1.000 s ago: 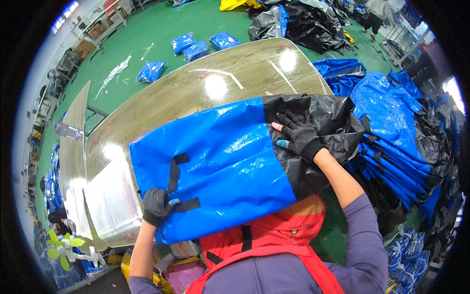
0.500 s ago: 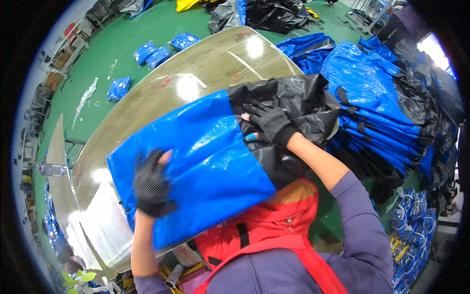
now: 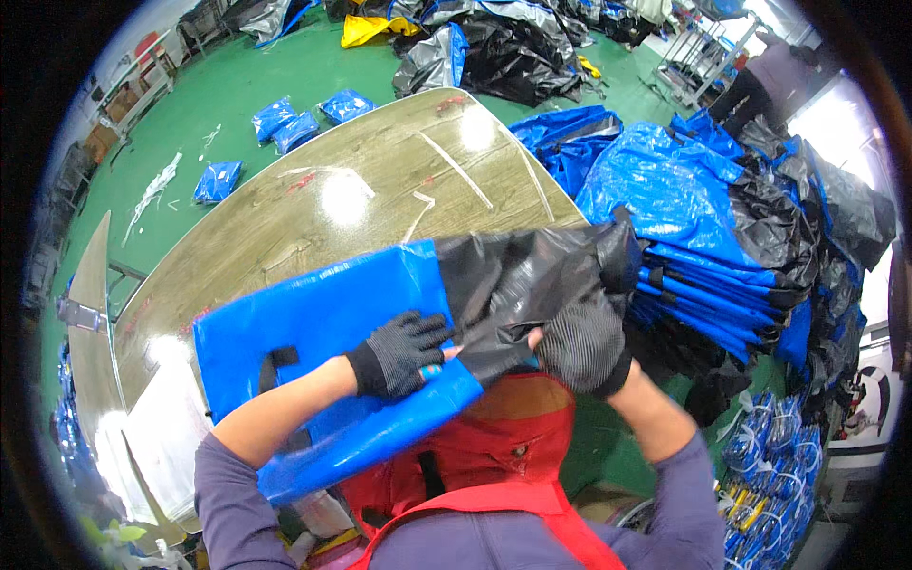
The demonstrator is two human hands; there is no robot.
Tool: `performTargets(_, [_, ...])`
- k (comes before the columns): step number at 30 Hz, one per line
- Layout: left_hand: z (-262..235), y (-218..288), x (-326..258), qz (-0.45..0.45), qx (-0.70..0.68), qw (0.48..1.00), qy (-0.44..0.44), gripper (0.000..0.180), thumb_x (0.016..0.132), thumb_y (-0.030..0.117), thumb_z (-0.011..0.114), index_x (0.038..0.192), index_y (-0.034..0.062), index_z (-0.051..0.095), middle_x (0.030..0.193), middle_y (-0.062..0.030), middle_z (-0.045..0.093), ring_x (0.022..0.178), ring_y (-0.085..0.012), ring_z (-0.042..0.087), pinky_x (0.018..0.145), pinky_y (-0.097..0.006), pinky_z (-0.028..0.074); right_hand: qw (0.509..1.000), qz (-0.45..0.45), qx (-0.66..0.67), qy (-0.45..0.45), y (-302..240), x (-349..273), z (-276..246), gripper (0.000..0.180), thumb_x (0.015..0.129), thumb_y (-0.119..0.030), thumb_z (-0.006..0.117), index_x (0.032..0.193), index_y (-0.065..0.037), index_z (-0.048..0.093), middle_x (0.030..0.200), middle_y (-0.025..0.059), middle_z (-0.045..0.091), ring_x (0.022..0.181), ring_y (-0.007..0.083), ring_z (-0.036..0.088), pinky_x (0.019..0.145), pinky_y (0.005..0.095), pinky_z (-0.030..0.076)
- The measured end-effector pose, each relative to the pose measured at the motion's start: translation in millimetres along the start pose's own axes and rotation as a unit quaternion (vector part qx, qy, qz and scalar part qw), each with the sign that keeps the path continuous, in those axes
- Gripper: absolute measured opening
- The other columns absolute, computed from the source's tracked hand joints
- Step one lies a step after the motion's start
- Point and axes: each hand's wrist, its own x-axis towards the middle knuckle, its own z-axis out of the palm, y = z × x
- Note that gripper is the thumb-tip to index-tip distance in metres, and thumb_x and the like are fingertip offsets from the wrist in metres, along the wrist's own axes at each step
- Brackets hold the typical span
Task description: The person folds blue and black tarps on a table, then places each folded tarp into a clear plastic bag. The person repeats this process for multiple tarps, handling them one at a time.
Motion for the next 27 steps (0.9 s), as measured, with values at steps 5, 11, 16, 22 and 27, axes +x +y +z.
performTargets(5, [9.6,28.6,-37.1,0.083,-0.108,0.990,-0.040,0.058,0.093,0.047,0.044,0.140,0.0126,0.042,0.144,-0.0166,0.043,0.134,-0.0350,0.038,0.112,-0.053,0.025,0.907,0.069,0.013,-0.416,47.8,112.1,66.9,0.040,0.087,-0.049,0.050,0.093,-0.017,0.073,0.088,0.0176,0.069,0.085,0.0343,0.068,0.074,0.0475,0.053])
performTargets(11, [-22.7,37.2,-165.8,-0.073,-0.308,0.945,-0.084,0.068,0.092,0.055,0.042,0.144,0.0117,0.033,0.146,-0.0164,0.040,0.134,-0.0348,0.038,0.111,-0.052,0.028,0.901,0.085,0.004,-0.424,75.8,99.0,141.2,0.049,0.085,-0.056,0.052,0.092,-0.013,0.074,0.091,0.0170,0.070,0.088,0.0349,0.068,0.076,0.0464,0.052])
performTargets(16, [-11.9,58.2,-309.4,-0.383,-0.520,0.756,0.103,0.076,0.092,0.061,0.041,0.147,0.0109,0.027,0.148,-0.0162,0.037,0.133,-0.0346,0.038,0.111,-0.051,0.030,0.879,0.150,-0.067,-0.448,78.1,99.8,126.9,0.045,0.087,-0.049,0.053,0.092,-0.010,0.074,0.097,0.0170,0.070,0.092,0.0334,0.068,0.080,0.0451,0.053])
performTargets(22, [112.1,71.8,-356.7,-0.354,-0.547,0.442,0.616,0.084,0.089,0.053,0.055,0.148,0.0061,0.020,0.144,-0.0163,0.039,0.127,-0.0306,0.043,0.106,-0.045,0.036,0.853,0.185,-0.080,-0.482,74.4,105.9,126.8,0.057,0.085,-0.061,0.050,0.098,-0.011,0.074,0.104,0.0180,0.068,0.097,0.0342,0.066,0.087,0.0454,0.051])
performTargets(27, [51.7,66.5,-295.1,-0.703,-0.151,0.619,0.315,0.064,0.087,0.027,0.065,0.139,0.0032,0.036,0.130,-0.0259,0.052,0.109,-0.0340,0.057,0.090,-0.040,0.045,0.868,0.166,-0.044,-0.465,81.9,91.2,139.7,0.051,0.085,-0.055,0.050,0.096,-0.012,0.074,0.102,0.0166,0.069,0.095,0.0340,0.067,0.085,0.0455,0.051])
